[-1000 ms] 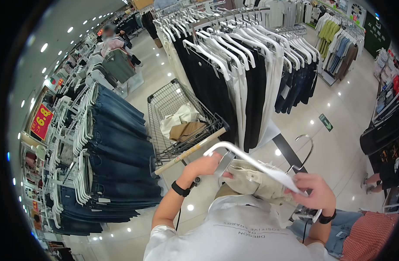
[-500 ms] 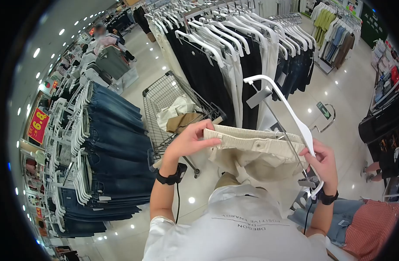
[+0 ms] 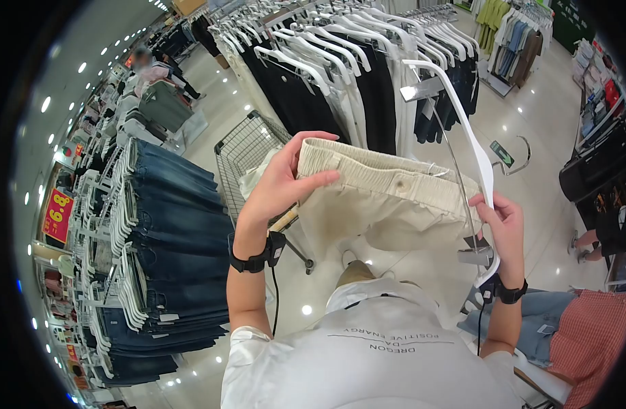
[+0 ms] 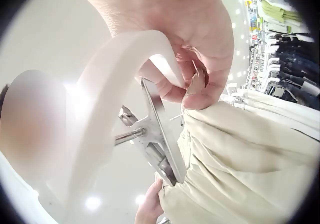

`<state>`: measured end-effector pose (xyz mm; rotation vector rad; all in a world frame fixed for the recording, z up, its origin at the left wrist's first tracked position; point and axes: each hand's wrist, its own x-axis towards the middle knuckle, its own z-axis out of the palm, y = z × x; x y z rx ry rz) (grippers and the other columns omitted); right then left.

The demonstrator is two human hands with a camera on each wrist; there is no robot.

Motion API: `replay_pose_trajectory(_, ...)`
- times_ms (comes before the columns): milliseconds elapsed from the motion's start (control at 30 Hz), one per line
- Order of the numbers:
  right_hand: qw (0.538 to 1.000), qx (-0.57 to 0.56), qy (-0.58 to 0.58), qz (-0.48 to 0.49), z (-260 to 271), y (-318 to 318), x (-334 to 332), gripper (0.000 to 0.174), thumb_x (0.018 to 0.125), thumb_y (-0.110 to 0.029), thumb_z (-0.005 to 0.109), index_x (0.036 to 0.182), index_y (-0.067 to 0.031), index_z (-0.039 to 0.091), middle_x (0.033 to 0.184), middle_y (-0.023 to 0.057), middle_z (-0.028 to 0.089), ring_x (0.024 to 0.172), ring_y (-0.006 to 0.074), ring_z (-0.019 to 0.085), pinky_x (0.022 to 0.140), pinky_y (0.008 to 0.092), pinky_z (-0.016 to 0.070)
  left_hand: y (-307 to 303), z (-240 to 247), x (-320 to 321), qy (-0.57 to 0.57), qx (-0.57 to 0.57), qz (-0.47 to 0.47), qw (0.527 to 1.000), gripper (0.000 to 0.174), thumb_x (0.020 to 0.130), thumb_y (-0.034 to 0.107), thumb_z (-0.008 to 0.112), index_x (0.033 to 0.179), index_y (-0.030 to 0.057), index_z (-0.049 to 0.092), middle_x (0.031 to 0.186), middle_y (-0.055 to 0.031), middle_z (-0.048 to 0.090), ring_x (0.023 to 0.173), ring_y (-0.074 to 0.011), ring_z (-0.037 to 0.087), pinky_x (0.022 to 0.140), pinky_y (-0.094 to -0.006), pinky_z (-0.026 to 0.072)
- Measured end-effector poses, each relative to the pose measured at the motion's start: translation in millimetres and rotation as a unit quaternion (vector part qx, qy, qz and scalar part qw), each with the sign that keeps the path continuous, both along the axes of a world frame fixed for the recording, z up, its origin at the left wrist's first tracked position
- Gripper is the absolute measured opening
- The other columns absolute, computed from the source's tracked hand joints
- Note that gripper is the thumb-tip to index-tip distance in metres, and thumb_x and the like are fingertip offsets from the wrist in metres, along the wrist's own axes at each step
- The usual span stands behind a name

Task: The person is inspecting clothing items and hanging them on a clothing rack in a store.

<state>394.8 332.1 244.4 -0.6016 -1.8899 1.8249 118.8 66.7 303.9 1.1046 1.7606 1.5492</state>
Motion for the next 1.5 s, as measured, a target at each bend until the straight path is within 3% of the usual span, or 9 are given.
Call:
replay_pose_trajectory(133,1.000,0.022,-0.002,-0.006,9.1,2.8,-5.6,0.016,0.095,-0.005,0.061,0.102,0.0035,0.073,0.089,0.0006,0.065,0.062,0.0019,0.052,0.050,0.0187,0.0446,2.1,1.1,-5.0,-0.021,-0.058,0.045,0.997,0.025,0.098,0.020,0.069,0.112,-0.0006,0.069,0.093,0.0019,0.070,0.082,-0.0029,0.062,0.072,-0.0214,0.0508)
replay_pose_trajectory(233,0.999,0.041,-0.002,-0.007,17.9,2.6,-9.0,0.017,0.095,-0.004,0.061,0.103,0.0040,0.073,0.094,0.0015,0.066,0.061,0.0016,0.051,0.050,0.0182,0.0449,10.7,-0.7,-1.9,0.007,-0.007,0.113,0.994,0.031,0.103,0.029,0.063,0.098,-0.0001,0.072,0.080,0.0051,0.067,0.071,-0.0009,0.056,0.063,-0.0201,0.0457)
replay_pose_trajectory(467,0.996,0.092,0.004,0.014,27.2,-2.0,-7.4,0.019,0.098,-0.006,0.060,0.105,0.0076,0.071,0.114,0.0085,0.065,0.066,0.0033,0.053,0.055,0.0203,0.0540,23.3,-5.7,19.5,0.150,0.128,0.241,0.950,0.040,0.107,0.032,0.056,0.079,0.0036,0.060,0.065,0.0090,0.041,0.061,-0.0023,0.032,0.052,-0.0258,0.0269)
replay_pose_trajectory(600,0.972,0.224,0.036,-0.059,14.0,-8.4,-10.7,0.025,0.102,-0.010,0.057,0.117,0.0072,0.066,0.119,0.0111,0.064,0.072,0.0049,0.058,0.062,0.0222,0.0582,24.3,-10.5,19.3,0.217,0.186,0.303,0.909,0.038,0.109,0.030,0.051,0.088,0.0005,0.063,0.076,0.0056,0.052,0.068,-0.0022,0.040,0.058,-0.0234,0.0329)
replay_pose_trajectory(700,0.984,0.165,0.006,-0.062,8.6,-7.1,-5.4,0.028,0.105,-0.014,0.052,0.124,0.0064,0.059,0.112,0.0107,0.067,0.078,0.0073,0.064,0.069,0.0263,0.0609,36.8,0.3,23.0,0.248,0.272,0.315,0.875,0.039,0.109,0.031,0.049,0.098,-0.0012,0.068,0.085,0.0025,0.063,0.074,-0.0025,0.050,0.064,-0.0210,0.0385)
replay_pose_trajectory(800,0.996,0.077,0.035,0.020,2.9,-7.2,0.0,0.026,0.108,-0.015,0.046,0.124,0.0044,0.053,0.100,0.0132,0.068,0.076,0.0126,0.067,0.065,0.0286,0.0591,31.1,-2.7,19.9,0.163,0.235,0.332,0.899,0.041,0.110,0.032,0.048,0.102,-0.0008,0.072,0.087,-0.0002,0.068,0.076,-0.0033,0.054,0.068,-0.0198,0.0411)
replay_pose_trajectory(1067,0.978,-0.070,0.030,0.192,-8.9,-18.3,-2.6,0.021,0.108,-0.014,0.040,0.121,0.0008,0.047,0.073,0.0122,0.064,0.059,0.0164,0.063,0.055,0.0278,0.0498,18.7,-22.8,-5.6,0.064,0.196,0.269,0.941,0.035,0.107,0.028,0.055,0.094,0.0008,0.074,0.076,0.0018,0.066,0.068,-0.0029,0.052,0.062,-0.0208,0.0403)
replay_pose_trajectory(1200,0.971,-0.074,0.017,0.226,-16.1,-25.2,-9.9,0.019,0.107,-0.013,0.040,0.120,-0.0002,0.047,0.074,0.0117,0.064,0.059,0.0154,0.063,0.054,0.0270,0.0487,21.5,-9.5,6.1,0.117,0.178,0.145,0.966,0.023,0.102,0.020,0.063,0.100,-0.0008,0.073,0.080,0.0005,0.069,0.070,-0.0036,0.056,0.064,-0.0202,0.0435)
replay_pose_trajectory(1500,0.970,-0.045,0.004,0.239,-20.1,-27.5,-27.8,0.012,0.108,-0.012,0.040,0.112,-0.0028,0.047,0.074,0.0063,0.059,0.061,0.0116,0.056,0.061,0.0266,0.0468,27.6,1.5,-11.7,0.116,0.098,0.049,0.987,0.022,0.096,0.014,0.070,0.111,-0.0007,0.074,0.082,0.0003,0.071,0.072,-0.0017,0.057,0.064,-0.0197,0.0453)
